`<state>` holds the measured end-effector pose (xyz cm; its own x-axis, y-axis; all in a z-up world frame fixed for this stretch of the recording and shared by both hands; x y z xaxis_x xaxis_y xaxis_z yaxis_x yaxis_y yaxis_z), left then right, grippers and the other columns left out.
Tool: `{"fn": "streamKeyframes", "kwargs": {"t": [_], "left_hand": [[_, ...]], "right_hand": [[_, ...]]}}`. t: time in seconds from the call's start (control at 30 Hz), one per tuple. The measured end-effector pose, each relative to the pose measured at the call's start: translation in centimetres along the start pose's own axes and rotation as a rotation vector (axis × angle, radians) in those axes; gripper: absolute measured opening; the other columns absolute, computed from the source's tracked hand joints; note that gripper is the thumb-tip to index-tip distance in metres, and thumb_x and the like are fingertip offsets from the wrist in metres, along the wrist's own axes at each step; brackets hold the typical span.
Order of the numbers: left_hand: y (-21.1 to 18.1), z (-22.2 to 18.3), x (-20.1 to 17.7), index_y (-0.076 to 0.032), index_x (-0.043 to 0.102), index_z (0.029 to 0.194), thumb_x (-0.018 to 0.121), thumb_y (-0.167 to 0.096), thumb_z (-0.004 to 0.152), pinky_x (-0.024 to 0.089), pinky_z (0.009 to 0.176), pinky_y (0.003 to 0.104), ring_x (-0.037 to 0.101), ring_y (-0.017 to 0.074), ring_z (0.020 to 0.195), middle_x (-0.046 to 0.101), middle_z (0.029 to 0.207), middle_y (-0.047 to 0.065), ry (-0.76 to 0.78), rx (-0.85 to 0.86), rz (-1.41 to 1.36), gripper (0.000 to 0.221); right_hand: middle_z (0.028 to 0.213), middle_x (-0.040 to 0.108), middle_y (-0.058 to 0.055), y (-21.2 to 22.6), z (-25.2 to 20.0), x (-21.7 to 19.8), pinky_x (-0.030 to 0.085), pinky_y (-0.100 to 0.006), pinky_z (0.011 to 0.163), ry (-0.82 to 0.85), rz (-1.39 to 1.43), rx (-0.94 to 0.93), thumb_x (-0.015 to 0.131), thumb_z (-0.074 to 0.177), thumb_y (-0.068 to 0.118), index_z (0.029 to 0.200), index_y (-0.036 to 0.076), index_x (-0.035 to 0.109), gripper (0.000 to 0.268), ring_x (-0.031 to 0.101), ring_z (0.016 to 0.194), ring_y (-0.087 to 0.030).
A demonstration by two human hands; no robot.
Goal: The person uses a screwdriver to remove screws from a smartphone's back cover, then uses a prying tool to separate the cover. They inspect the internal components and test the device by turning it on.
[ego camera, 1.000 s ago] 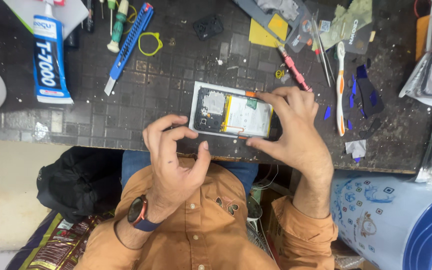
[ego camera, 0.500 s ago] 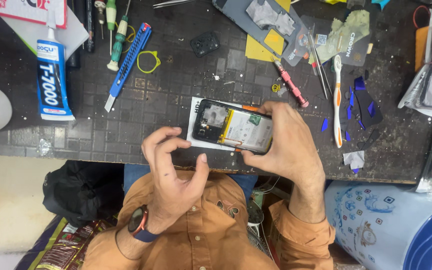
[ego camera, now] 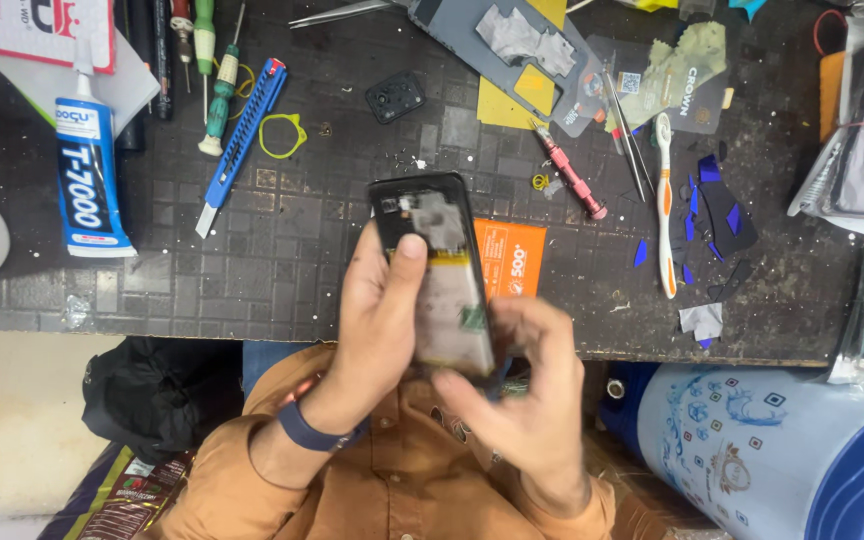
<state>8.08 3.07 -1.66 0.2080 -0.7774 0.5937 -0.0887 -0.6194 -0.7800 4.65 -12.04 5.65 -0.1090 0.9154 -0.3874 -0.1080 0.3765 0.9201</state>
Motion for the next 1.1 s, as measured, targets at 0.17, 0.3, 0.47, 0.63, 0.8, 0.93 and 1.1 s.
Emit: {"fn": "streamKeyframes", "kwargs": {"t": [0.17,0.3,0.47,0.63,0.8,0.93,1.1], "left_hand": [[1.1,-1.2,0.3,0.0,0.057,0.13,0.054,-0.032,0.113,0.056,0.067,0.026,0.065,0.0103,0.076,0.067,0.101,0.006,0.153,-0.34,-0.295,0.037],[1.2,-2.4,1.0,0.001,0.056,0.135,0.055,-0.033,0.111,0.055,0.053,0.028,0.066,0.0137,0.062,0.066,0.094,0.009,0.259,-0.522,-0.313,0.042],[0.8,-3.1,2.1,0.001,0.054,0.143,0.053,-0.029,0.106,0.057,0.078,0.023,0.066,0.0061,0.093,0.068,0.118,0.004,0.359,-0.6,-0.189,0.047],[0.7,-4.2,2.3,0.001,0.05,0.146,0.053,-0.025,0.108,0.053,0.091,0.028,0.06,0.0118,0.109,0.063,0.124,0.008,0.503,-0.679,-0.012,0.046],[0.7,-3.7,0.6,0.001,0.046,0.151,0.043,-0.041,0.105,0.04,0.113,0.034,0.053,0.0143,0.135,0.057,0.147,0.01,0.515,-0.623,0.197,0.062],[-0.6,-2.4,1.0,0.003,0.044,0.151,0.025,-0.071,0.1,0.037,0.118,0.039,0.048,0.0199,0.144,0.053,0.153,0.014,0.477,-0.442,-0.188,0.091],[0.3,-3.1,0.4,0.0,0.056,0.137,0.053,-0.082,0.092,0.051,0.114,0.041,0.064,0.0241,0.127,0.063,0.135,0.014,0.325,-0.071,-0.318,0.094]], "right_hand": [[0.111,0.057,-0.012,0.7,-0.7,-2.4,0.057,-0.034,0.079,-0.138,0.161,-0.077,0.07,0.088,0.007,0.127,0.002,0.053,0.044,0.065,0.094,-0.02],[0.134,0.045,-0.012,3.6,1.1,-2.6,0.058,-0.034,0.094,-0.157,-0.308,-0.372,0.084,0.093,0.015,0.134,0.011,0.054,0.051,0.058,0.117,-0.023],[0.13,0.052,-0.007,7.3,2.4,-0.7,0.047,-0.049,0.105,0.033,-0.582,-0.698,0.088,0.082,0.03,0.116,0.02,0.069,0.04,0.05,0.126,-0.032],[0.112,0.065,-0.001,8.6,2.6,-0.3,0.041,-0.053,0.097,0.208,-0.523,-0.816,0.08,0.077,0.037,0.098,0.02,0.069,0.029,0.053,0.117,-0.03],[0.103,0.068,-0.004,5.8,2.1,-0.3,0.058,-0.046,0.1,0.212,-0.099,-0.636,0.08,0.089,0.03,0.099,0.007,0.066,0.029,0.069,0.105,-0.024],[0.103,0.064,-0.005,3.7,0.5,-1.2,0.062,-0.034,0.09,-0.126,0.109,-0.395,0.073,0.098,0.032,0.102,0.005,0.06,0.03,0.067,0.1,-0.018],[0.112,0.059,-0.009,-0.4,-1.2,1.4,0.053,-0.028,0.083,-0.303,0.44,0.008,0.076,0.101,0.016,0.11,-0.001,0.055,0.028,0.061,0.094,-0.015]]}}
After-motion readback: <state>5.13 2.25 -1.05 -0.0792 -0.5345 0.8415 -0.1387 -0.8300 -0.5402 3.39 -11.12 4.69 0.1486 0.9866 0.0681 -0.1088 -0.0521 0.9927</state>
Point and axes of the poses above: each hand's wrist, its own z-axis towards the middle knuckle, its own x-axis out of the palm, y = z × x, the point moved 9 cm from there along z, towards the middle knuckle
